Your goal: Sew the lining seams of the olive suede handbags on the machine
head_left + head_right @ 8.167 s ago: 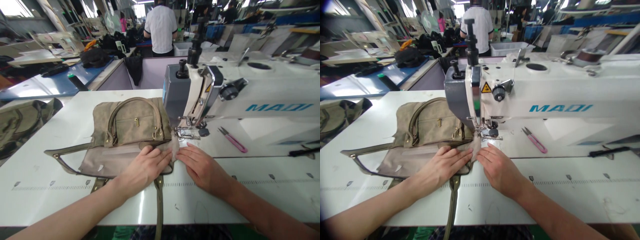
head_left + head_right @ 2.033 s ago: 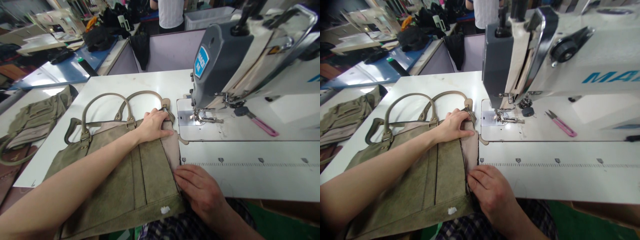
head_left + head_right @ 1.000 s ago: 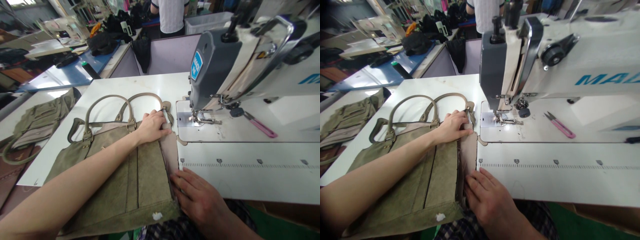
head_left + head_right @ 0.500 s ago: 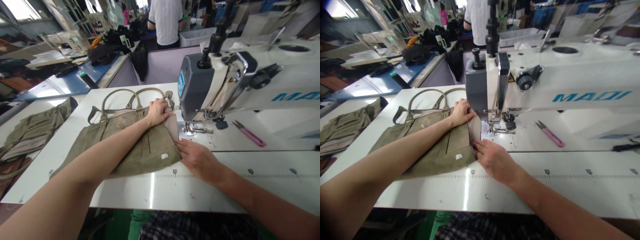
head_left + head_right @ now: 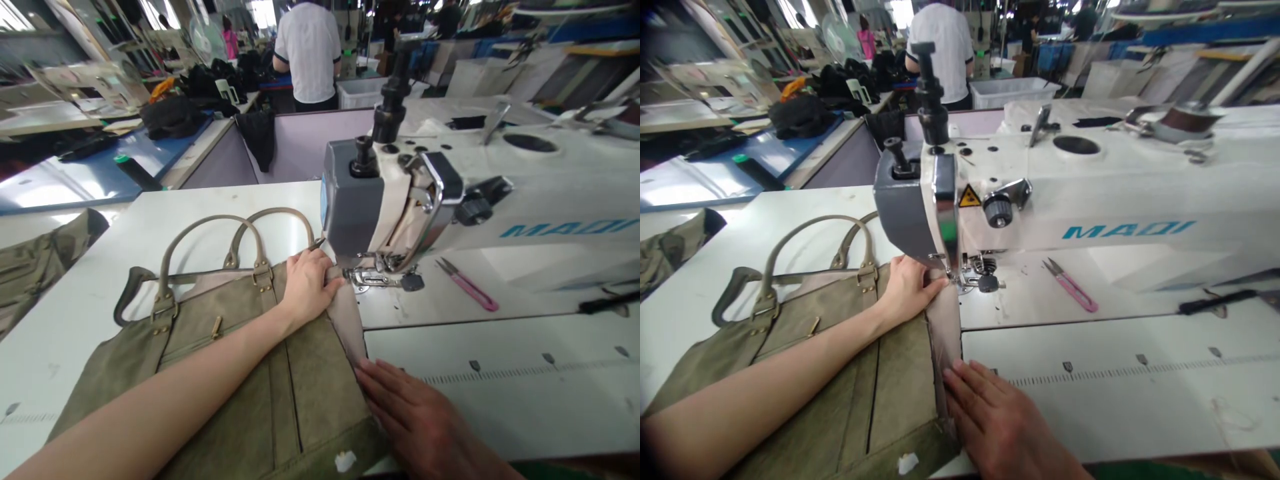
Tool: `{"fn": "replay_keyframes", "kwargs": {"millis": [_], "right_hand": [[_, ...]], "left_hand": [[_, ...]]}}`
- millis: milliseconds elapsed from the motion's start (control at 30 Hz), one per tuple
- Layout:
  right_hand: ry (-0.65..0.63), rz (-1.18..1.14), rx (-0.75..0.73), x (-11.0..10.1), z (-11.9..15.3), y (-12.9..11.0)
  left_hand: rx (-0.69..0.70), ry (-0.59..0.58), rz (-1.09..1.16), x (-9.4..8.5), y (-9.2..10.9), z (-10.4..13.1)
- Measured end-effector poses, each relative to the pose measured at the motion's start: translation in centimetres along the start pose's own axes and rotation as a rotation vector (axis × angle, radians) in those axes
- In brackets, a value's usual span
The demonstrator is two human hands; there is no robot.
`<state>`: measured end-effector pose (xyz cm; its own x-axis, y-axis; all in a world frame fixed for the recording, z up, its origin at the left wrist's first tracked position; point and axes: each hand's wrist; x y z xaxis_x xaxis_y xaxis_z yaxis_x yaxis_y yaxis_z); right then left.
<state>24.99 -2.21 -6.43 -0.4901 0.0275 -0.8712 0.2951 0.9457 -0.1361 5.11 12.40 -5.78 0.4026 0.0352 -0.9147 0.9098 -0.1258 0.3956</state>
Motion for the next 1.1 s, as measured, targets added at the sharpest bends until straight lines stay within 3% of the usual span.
{"fn": "replay_keyframes", "kwargs": {"millis": [400, 933, 1100], "right_hand": [[-0.034, -0.007, 0.044, -0.2, -1.2, 0.0], [-0.010, 0.016, 0.031, 0.2, -0.9, 0.3], [-0.032, 0.020, 0.053, 0.8, -1.2, 1.4]], "left_hand": [[0.159, -0.044, 0.071, 0.4, 0.1, -2.2], [0.156, -0.038, 0.032, 0.6, 0.0, -2.3], [0.173, -0.043, 0.008, 1.4, -0.5, -4.4]]}}
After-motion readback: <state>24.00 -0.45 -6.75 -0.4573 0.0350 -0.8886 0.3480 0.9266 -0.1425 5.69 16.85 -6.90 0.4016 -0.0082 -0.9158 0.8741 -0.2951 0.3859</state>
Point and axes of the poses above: each hand's wrist, its own z-axis away from the middle knuckle, its own x-axis out of the palm, y = z × x, and after that the axes turned 15 degrees about -x, right-handed
